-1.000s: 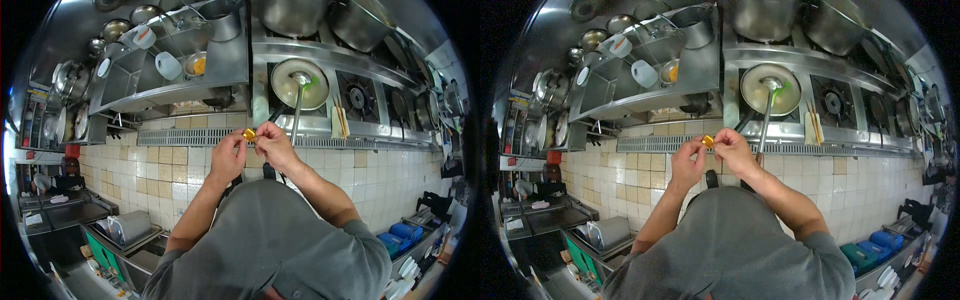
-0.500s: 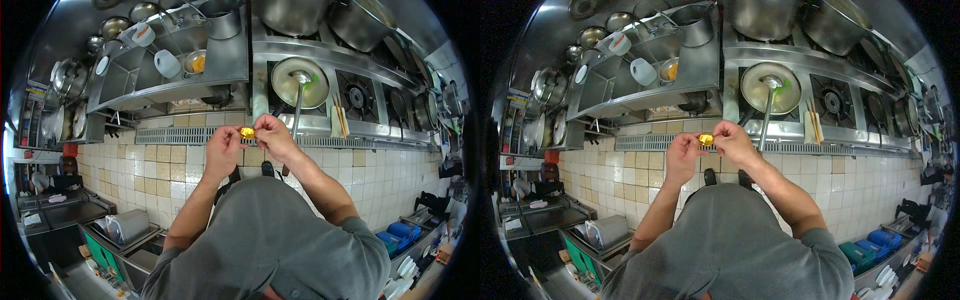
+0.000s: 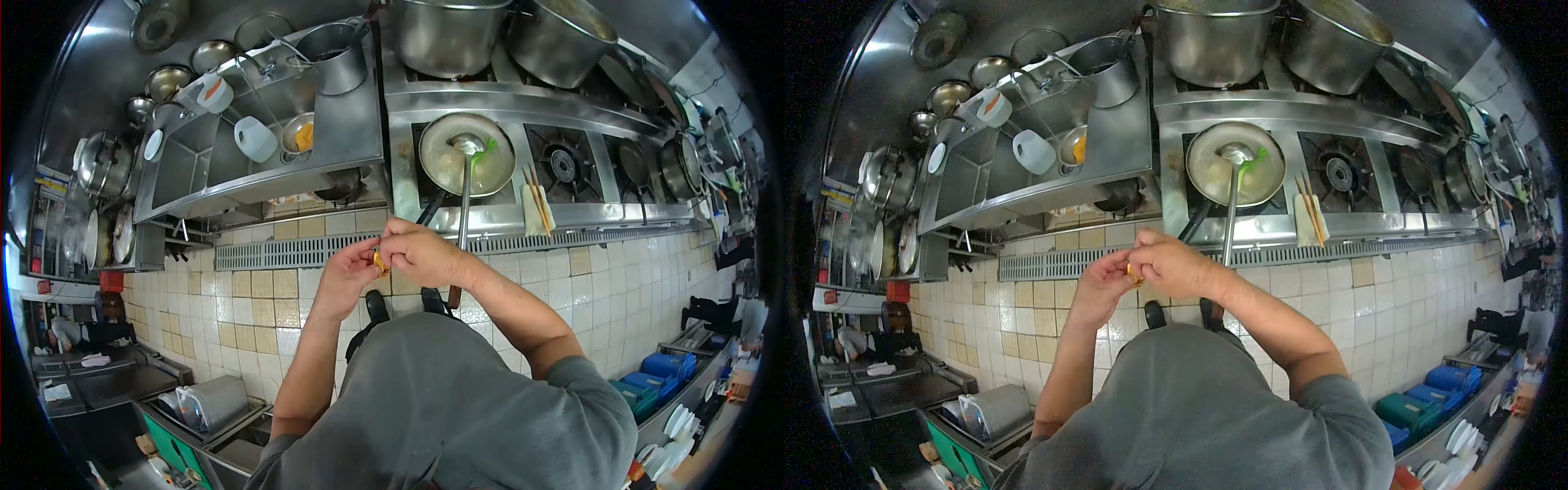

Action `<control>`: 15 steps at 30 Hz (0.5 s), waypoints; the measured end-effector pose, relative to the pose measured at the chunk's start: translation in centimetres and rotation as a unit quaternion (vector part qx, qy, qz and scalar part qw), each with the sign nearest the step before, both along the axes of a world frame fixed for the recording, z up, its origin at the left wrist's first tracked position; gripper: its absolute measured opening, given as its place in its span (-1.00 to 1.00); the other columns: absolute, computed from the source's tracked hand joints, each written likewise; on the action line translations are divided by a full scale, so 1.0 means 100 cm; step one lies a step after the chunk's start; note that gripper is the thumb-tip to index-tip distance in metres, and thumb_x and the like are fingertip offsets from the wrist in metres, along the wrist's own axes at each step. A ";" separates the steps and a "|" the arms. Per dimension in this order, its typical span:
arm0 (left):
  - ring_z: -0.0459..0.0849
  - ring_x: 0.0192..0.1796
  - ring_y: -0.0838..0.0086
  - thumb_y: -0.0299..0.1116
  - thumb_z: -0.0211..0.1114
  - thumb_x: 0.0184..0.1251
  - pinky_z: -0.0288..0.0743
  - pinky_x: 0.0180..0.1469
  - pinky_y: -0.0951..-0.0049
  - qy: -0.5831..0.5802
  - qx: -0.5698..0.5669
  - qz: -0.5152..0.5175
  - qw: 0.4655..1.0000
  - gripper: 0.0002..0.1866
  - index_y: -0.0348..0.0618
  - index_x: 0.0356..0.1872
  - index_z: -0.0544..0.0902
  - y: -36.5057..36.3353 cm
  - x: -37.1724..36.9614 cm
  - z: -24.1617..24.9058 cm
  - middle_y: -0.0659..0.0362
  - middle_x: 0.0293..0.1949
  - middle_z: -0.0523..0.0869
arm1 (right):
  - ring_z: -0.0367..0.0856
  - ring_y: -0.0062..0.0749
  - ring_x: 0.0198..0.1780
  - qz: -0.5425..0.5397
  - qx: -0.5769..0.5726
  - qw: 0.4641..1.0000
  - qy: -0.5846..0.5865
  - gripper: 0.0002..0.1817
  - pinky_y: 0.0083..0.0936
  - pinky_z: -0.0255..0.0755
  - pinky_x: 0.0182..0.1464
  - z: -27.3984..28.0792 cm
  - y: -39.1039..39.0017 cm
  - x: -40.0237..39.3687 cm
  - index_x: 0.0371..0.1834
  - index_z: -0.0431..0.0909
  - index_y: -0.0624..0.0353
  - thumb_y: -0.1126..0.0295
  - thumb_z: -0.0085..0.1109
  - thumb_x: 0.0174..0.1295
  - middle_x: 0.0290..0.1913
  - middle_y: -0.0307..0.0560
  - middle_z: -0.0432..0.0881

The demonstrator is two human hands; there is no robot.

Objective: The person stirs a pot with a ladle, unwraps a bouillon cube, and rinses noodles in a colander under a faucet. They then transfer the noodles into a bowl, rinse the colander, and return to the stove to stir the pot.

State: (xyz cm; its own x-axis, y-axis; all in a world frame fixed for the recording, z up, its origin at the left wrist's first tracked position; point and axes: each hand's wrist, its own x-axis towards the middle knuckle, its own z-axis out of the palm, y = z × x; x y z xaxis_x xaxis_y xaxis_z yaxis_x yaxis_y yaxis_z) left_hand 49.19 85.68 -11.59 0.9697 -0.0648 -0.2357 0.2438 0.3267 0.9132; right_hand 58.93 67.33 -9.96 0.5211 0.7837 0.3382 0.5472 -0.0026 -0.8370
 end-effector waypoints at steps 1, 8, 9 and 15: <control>0.69 -0.02 0.47 -0.65 0.27 0.29 0.60 0.06 0.48 0.007 -0.018 0.022 1.000 -0.54 -0.36 0.24 0.52 -0.001 0.000 -0.006 0.10 -0.06 0.70 | 0.55 -0.03 -0.20 -0.013 0.007 1.000 0.003 -0.96 -0.22 0.46 -0.09 0.000 0.000 0.001 -0.38 0.55 0.21 0.56 0.13 0.11 -0.34 0.03 0.49; 0.67 -0.05 0.46 -0.55 0.25 0.41 0.63 0.04 0.37 0.009 -0.097 0.146 0.985 -0.78 -0.31 0.04 0.56 -0.010 0.008 -0.005 0.13 -0.08 0.67 | 0.65 -0.49 -0.39 -0.131 -0.010 0.983 0.131 -0.80 -0.54 0.55 -0.31 -0.005 0.007 -0.004 -0.21 0.50 0.23 0.56 0.32 0.15 -0.39 -0.15 0.61; 0.71 -0.13 0.43 -0.51 0.23 0.45 0.67 -0.06 0.31 0.028 -0.072 0.180 0.981 -0.88 -0.26 -0.06 0.59 -0.013 0.011 -0.006 0.12 -0.15 0.69 | 0.67 -0.54 -0.34 -0.124 -0.020 0.979 0.163 -0.73 -0.56 0.57 -0.24 -0.005 0.006 -0.005 -0.11 0.46 0.23 0.62 0.28 0.15 -0.38 -0.17 0.64; 0.73 -0.15 0.43 -0.45 0.21 0.49 0.69 -0.09 0.32 0.006 -0.126 0.186 0.974 -0.93 -0.19 -0.11 0.58 -0.013 0.011 -0.014 0.14 -0.20 0.72 | 0.64 -0.45 -0.38 -0.157 0.004 0.976 0.153 -0.73 -0.49 0.52 -0.28 -0.012 0.010 -0.008 -0.10 0.44 0.26 0.62 0.20 0.14 -0.43 -0.13 0.62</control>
